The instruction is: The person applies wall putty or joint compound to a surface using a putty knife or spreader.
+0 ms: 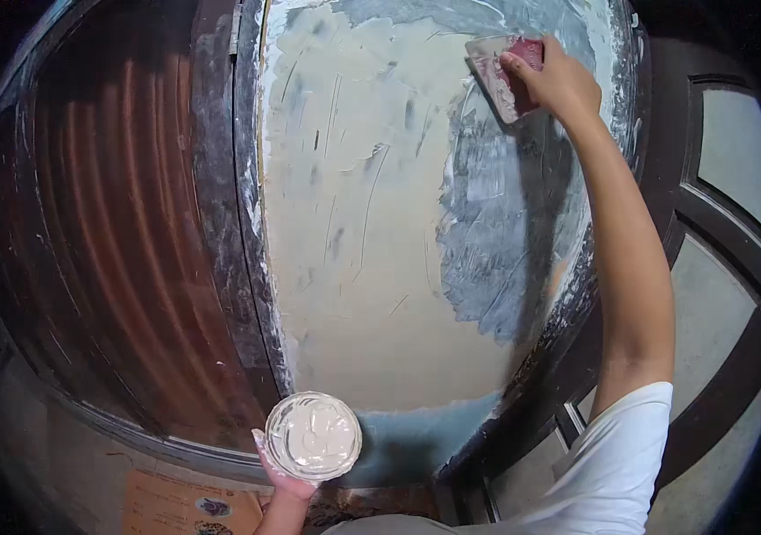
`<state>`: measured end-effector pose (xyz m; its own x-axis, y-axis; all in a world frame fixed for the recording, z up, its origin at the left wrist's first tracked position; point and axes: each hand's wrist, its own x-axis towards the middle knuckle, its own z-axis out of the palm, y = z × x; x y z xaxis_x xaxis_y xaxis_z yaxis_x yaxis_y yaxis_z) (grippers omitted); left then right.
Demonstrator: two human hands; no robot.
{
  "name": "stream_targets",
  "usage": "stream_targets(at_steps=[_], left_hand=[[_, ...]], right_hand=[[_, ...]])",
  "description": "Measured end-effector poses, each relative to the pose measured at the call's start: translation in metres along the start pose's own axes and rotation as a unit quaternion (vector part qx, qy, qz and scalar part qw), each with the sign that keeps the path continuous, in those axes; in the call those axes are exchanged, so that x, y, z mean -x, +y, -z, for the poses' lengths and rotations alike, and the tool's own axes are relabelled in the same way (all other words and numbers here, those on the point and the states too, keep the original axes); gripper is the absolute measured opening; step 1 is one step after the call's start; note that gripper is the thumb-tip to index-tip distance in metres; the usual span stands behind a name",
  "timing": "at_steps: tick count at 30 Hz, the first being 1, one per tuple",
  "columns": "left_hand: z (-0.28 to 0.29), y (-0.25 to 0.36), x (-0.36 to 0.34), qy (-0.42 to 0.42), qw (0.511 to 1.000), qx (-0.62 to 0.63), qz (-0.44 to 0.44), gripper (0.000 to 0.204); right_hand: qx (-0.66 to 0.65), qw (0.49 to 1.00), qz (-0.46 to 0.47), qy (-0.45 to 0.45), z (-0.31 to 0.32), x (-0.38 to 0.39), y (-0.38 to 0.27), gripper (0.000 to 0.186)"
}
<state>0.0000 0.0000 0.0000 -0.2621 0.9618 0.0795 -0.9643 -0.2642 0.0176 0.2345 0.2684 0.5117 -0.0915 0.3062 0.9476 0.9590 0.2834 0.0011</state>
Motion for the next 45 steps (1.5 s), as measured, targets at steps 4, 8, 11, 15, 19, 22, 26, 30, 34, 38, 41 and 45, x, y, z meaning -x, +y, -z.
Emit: stream_targets(at_steps=[4,8,11,15,19,22,26,30,34,38,41,45], left_hand=[[-0.009,-0.001,-0.004,-0.030,0.997,-0.075,-0.013,0.083],[-0.010,-0.003,-0.001,-0.042,0.996,-0.082,0.000,0.082],[-0.006,-0.003,-0.002,-0.030,0.996,-0.085,-0.010,0.082],[-0.009,-0.003,0.000,-0.017,1.000,-0.012,0.022,0.082],[-0.004,-0.002,0.001,0.008,0.999,-0.034,0.011,0.082],[-0.003,-0.002,0.000,0.005,0.999,-0.045,-0.001,0.083],[-0.004,-0.001,0.003,-0.027,0.999,-0.045,-0.006,0.083],[0.002,0.001,0.004,-0.020,0.998,-0.054,-0.015,0.082],[-0.001,-0.001,0.005,-0.024,0.998,-0.054,-0.023,0.081],[0.012,0.001,0.004,-0.030,0.999,-0.027,-0.005,0.083],[0.012,0.000,0.002,-0.022,0.999,-0.018,-0.020,0.084],[0.003,0.002,0.005,-0.020,0.999,-0.028,-0.029,0.082]], right_hand=[[0.028,0.991,0.122,-0.038,-0.004,0.026,-0.021,0.068],[0.035,0.998,0.056,-0.020,-0.003,0.005,0.005,0.071],[0.002,1.000,-0.027,-0.007,0.000,-0.005,0.015,0.076],[-0.014,0.997,0.071,-0.032,-0.003,0.007,-0.009,0.075],[0.011,0.994,0.096,-0.042,-0.007,0.004,-0.032,0.072],[-0.027,0.999,-0.039,0.020,-0.003,-0.022,-0.004,0.074],[-0.008,0.999,0.046,0.008,0.003,-0.009,-0.022,0.072],[-0.012,0.970,0.244,0.000,-0.010,0.048,-0.080,0.058],[0.020,0.944,0.330,0.002,-0.021,0.057,-0.097,0.057],[0.013,0.990,0.102,0.091,0.000,-0.001,-0.047,0.064],[0.000,0.999,0.029,-0.017,0.025,-0.001,-0.046,0.065],[0.003,0.968,0.251,-0.003,-0.009,0.067,-0.082,0.056]])
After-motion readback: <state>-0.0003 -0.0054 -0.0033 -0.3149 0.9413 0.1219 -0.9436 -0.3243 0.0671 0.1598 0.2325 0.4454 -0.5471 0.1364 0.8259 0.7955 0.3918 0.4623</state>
